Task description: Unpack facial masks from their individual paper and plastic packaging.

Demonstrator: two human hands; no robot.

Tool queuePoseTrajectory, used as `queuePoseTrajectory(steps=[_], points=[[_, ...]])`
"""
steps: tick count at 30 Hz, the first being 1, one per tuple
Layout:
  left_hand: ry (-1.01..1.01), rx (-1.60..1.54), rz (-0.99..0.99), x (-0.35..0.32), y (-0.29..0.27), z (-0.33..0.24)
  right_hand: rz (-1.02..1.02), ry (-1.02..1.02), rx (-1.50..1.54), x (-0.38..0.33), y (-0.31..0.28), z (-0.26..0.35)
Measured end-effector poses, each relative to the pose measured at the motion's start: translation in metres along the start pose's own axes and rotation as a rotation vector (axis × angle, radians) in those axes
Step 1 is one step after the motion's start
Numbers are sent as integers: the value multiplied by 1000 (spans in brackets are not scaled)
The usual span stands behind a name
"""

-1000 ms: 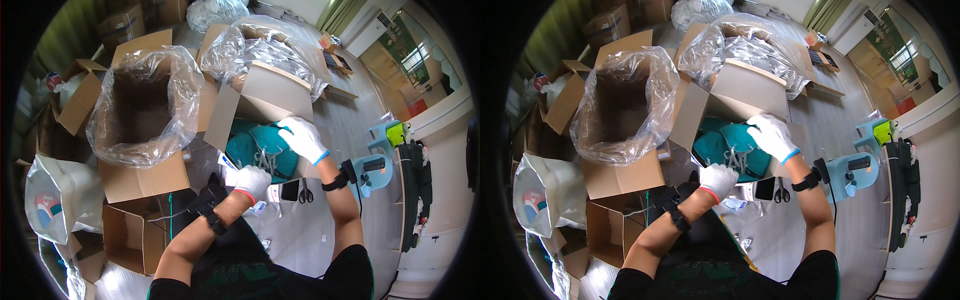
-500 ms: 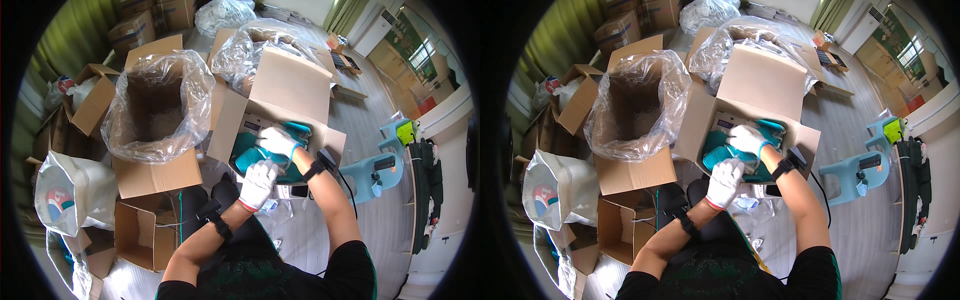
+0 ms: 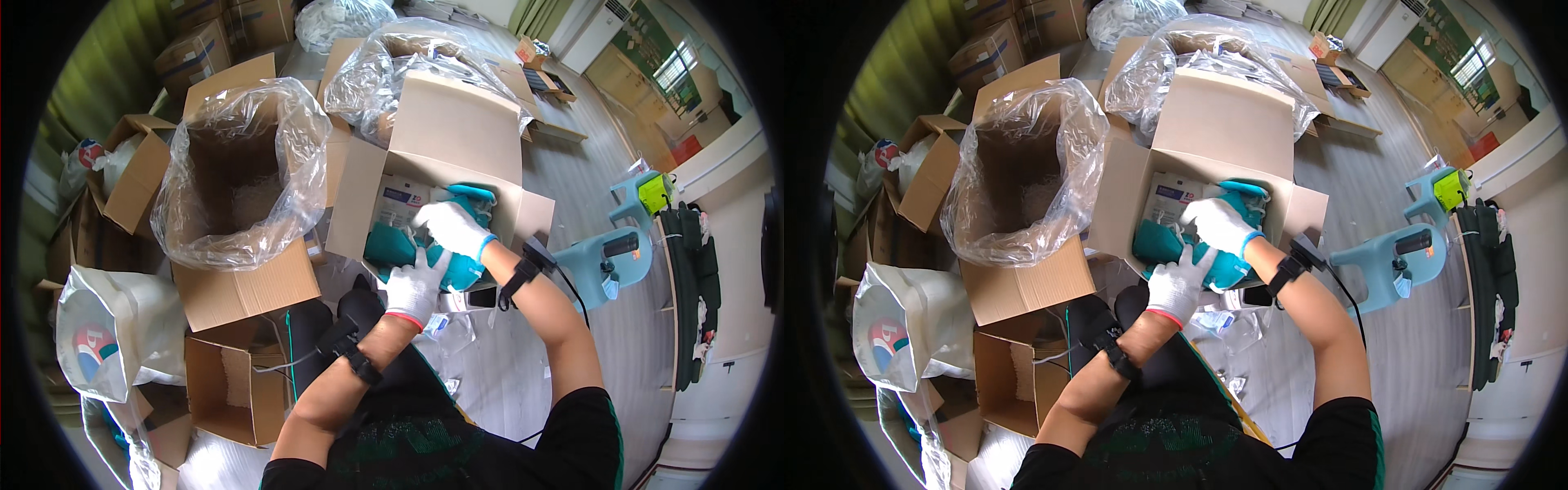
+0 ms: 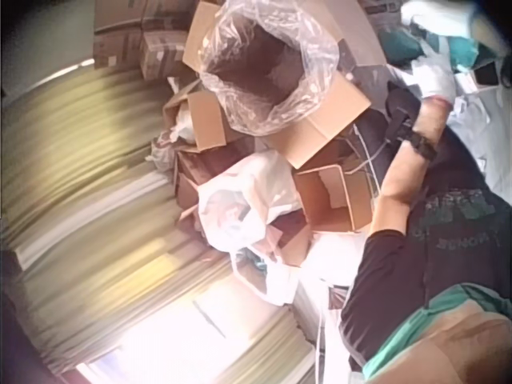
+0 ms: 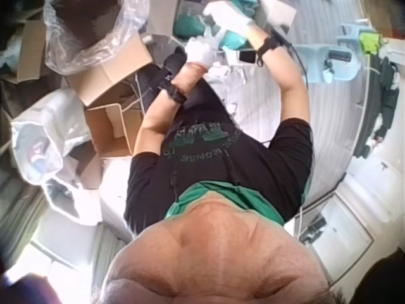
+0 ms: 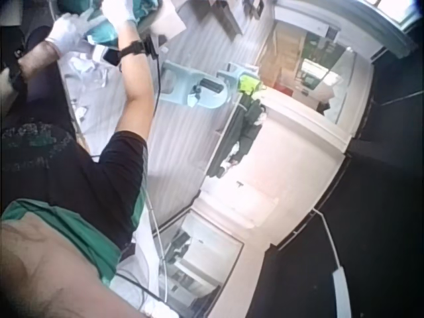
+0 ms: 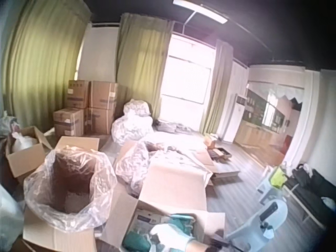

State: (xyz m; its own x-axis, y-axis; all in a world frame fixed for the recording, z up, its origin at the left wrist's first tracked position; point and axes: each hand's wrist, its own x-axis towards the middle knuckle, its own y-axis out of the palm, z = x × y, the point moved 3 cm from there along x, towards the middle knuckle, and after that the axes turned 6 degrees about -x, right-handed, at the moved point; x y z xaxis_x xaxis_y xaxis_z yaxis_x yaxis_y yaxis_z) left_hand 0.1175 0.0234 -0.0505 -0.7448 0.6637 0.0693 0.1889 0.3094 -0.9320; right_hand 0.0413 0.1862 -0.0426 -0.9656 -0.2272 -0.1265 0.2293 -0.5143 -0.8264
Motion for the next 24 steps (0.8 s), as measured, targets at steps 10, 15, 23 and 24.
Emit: queuePoseTrajectory(steps=[10, 15, 23, 24], points=[[40, -74, -47, -10, 13, 0, 66, -216, -1188, 62, 11, -16], [31, -5, -174, -12, 24, -2, 18, -86, -1044, 65, 14, -24], [10, 53, -184, -8, 27, -1, 221, 333, -797, 69, -1, -7], [11, 58, -203, -8, 28, -1, 211, 351, -793, 70, -2, -5]])
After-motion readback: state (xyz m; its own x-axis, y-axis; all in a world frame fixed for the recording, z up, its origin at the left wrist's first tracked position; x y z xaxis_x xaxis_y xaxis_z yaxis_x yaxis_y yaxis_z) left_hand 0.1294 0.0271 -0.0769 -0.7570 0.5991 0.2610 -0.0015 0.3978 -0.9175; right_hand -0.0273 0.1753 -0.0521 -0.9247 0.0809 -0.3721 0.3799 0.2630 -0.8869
